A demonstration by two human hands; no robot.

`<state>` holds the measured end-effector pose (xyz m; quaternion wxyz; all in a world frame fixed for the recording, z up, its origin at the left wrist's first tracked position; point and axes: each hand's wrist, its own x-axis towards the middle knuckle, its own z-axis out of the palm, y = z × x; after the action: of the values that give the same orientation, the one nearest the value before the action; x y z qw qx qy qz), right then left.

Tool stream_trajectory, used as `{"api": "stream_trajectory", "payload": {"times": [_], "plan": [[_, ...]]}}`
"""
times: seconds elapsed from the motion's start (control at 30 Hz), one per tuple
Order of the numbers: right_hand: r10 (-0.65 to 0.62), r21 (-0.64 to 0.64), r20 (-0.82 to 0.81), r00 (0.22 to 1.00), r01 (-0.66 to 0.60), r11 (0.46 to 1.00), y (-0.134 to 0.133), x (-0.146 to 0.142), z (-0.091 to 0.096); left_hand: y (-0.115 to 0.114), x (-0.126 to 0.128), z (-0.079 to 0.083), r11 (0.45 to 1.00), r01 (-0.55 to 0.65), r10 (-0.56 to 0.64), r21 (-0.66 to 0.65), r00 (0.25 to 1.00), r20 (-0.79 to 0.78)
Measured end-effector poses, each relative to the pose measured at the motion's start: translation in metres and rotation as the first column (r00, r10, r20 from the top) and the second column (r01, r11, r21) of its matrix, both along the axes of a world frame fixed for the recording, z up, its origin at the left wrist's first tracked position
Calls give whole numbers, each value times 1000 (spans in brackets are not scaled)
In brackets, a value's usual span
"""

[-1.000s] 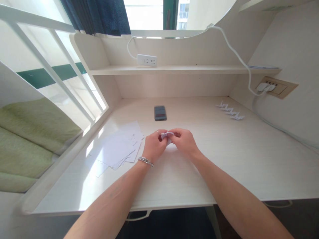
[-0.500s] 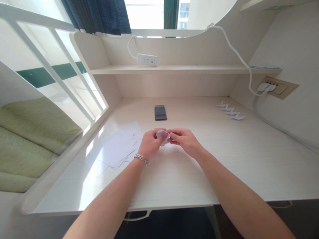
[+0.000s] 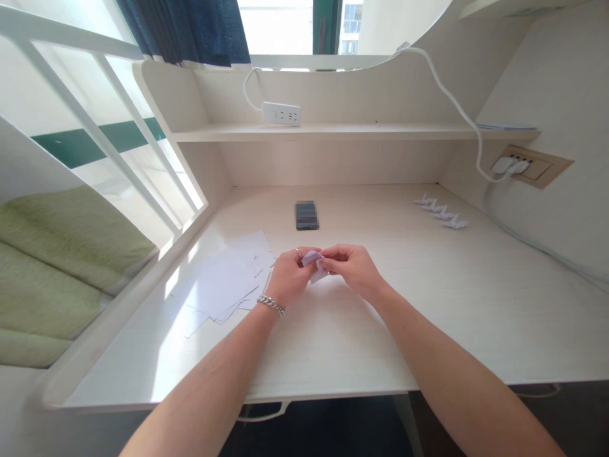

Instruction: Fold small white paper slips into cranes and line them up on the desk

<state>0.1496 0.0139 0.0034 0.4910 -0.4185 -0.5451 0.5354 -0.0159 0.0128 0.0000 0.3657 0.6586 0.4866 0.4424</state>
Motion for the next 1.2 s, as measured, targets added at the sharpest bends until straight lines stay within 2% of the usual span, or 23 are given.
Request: {"api": "stream_trajectory", "payload": {"times": [0.1, 0.23, 0.3, 0.4, 0.77, 0.97, 1.1, 1.2], "plan": [[-53, 62, 60, 997, 49, 997, 0, 0, -1, 0, 2, 0, 999, 9, -8, -40, 999, 32], [-162, 146, 154, 975, 139, 979, -3, -1, 0, -2, 6, 4, 982, 49, -6, -185, 974, 228], [-191, 174, 162, 968, 162, 971, -4, -2, 1, -4, 8, 8, 969, 72, 6, -235, 949, 314], [-203, 190, 148, 968, 174, 966, -5, -3, 2, -6, 10, 12, 963, 108, -13, -248, 934, 358], [-172, 181, 169, 971, 141, 973, -4, -2, 0, -2, 7, 5, 962, 117, -27, -246, 940, 339], [-211, 299, 254, 944, 130, 945, -5, -2, 0, -3, 7, 6, 974, 140, -99, -177, 970, 222], [-275, 377, 294, 915, 153, 914, -5, -3, -1, -3, 7, 7, 968, 137, -107, -210, 983, 150], [-286, 368, 297, 911, 167, 915, -6, -3, -1, -4, 7, 8, 963, 133, -104, -236, 986, 132]]}}
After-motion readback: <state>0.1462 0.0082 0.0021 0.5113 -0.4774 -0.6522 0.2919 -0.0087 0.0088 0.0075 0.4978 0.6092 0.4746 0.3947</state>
